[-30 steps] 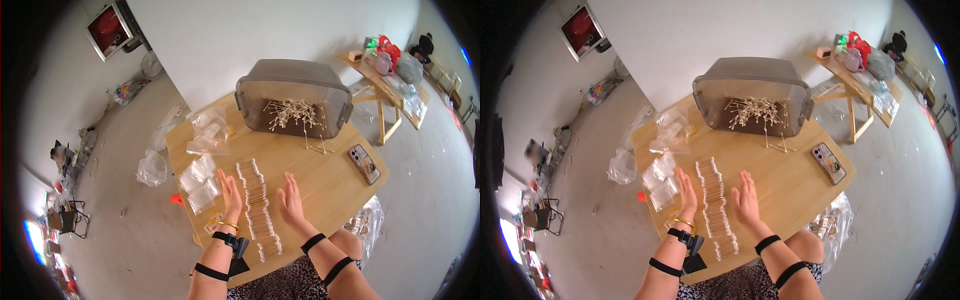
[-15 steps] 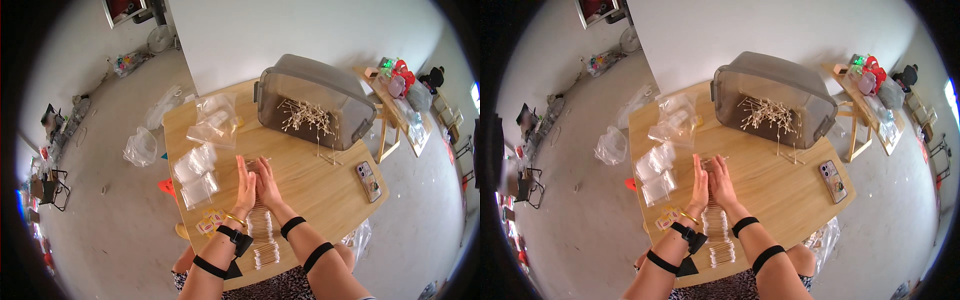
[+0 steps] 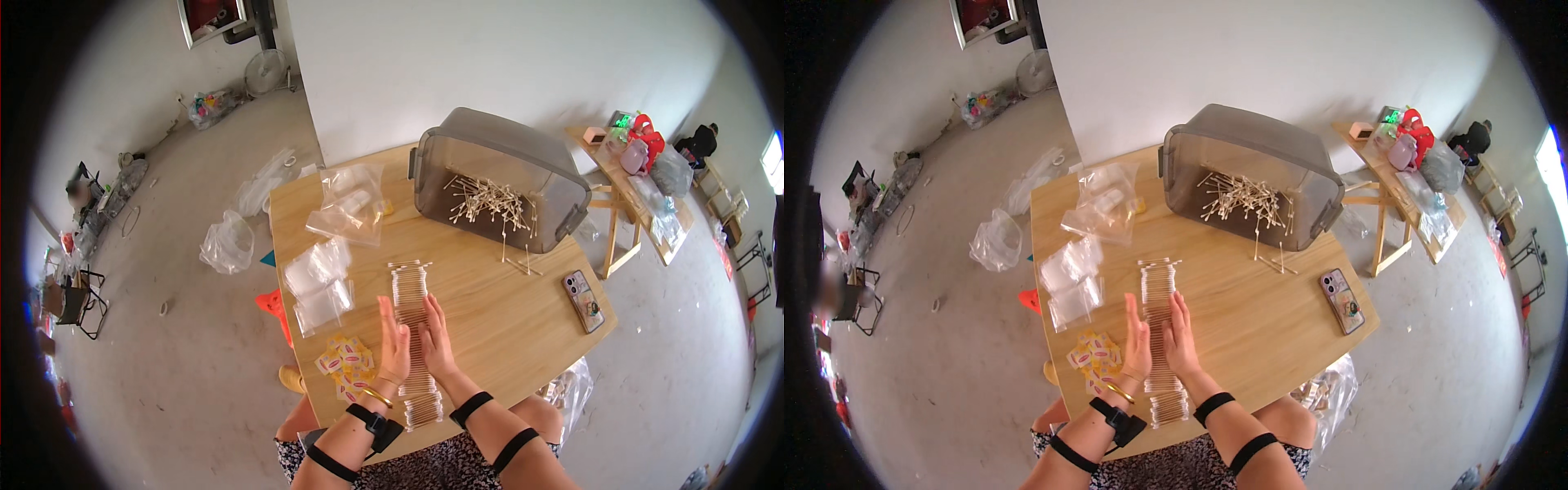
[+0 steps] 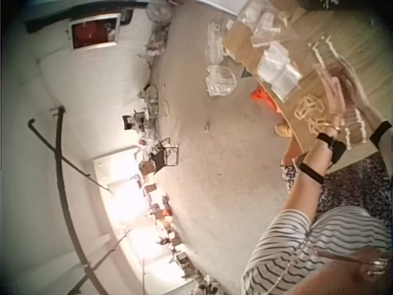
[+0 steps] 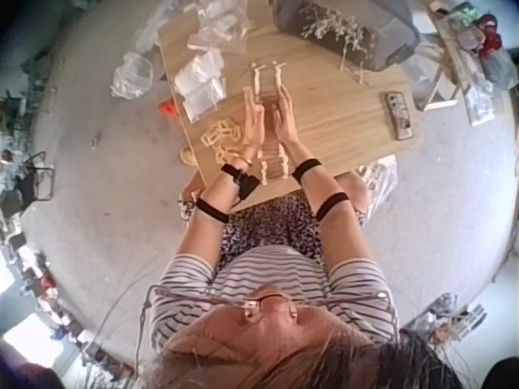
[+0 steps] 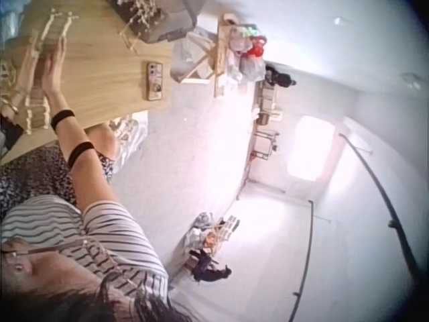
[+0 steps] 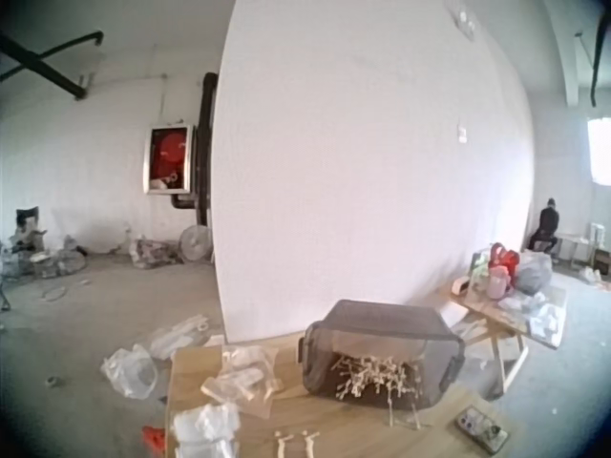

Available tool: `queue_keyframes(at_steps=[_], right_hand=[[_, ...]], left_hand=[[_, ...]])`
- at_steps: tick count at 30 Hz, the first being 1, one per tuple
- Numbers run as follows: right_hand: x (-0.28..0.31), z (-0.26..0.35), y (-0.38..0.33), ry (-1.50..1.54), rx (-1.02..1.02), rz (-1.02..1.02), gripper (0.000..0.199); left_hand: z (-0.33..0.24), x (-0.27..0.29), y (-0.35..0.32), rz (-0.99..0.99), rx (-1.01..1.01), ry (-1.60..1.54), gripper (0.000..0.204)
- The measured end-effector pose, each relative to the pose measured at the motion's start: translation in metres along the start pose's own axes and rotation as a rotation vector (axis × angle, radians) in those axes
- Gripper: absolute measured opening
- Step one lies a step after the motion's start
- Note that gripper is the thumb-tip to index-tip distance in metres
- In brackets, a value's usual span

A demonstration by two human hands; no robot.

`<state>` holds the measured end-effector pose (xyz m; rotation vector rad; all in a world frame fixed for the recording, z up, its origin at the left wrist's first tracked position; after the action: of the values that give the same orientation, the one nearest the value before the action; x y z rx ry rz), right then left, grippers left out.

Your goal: Sort cotton swabs into rows on a table and package them into plastic bags.

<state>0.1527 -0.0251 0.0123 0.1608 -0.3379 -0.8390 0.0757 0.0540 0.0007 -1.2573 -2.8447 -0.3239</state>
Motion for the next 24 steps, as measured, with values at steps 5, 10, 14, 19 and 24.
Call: queue_keyframes(at_steps=[5, 10, 14, 19, 24], right_hand=[[0.050, -0.016, 0.054, -0.134, 0.032, 0.014, 0.049], [0.039, -0.029, 0.111, -0.220, 0.051, -0.003, 0.047], [0.020, -0.056, 0.136, -0.271, -0.017, 0.007, 0.050], [-0.035, -0.057, 0.143, -0.368, 0.044, 0.244, 0.055], [-0.005, -0.048, 0.139, -0.158, -0.017, 0.167, 0.052]], left_hand=[[-0.015, 0.047, 0.044, -0.147, -0.027, 0.115, 0.080], [0.013, 0.040, 0.091, -0.139, 0.009, 0.150, 0.077], [0.028, 0.021, 0.115, -0.126, 0.045, 0.166, 0.076], [0.031, -0.005, 0.128, -0.007, -0.045, 0.084, 0.080], [0.026, 0.012, 0.119, -0.079, -0.087, 0.015, 0.077]])
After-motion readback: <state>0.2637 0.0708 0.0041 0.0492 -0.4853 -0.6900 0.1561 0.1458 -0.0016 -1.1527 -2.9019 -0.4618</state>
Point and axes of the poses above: each hand's wrist, its own y-axis towards the middle knuckle, its own x-axis out of the back of the hand, z = x × y, the point moved 8 cm from there along y, towards the middle knuckle, and after that the axes turned 2 degrees about y, right-handed, at the moved point
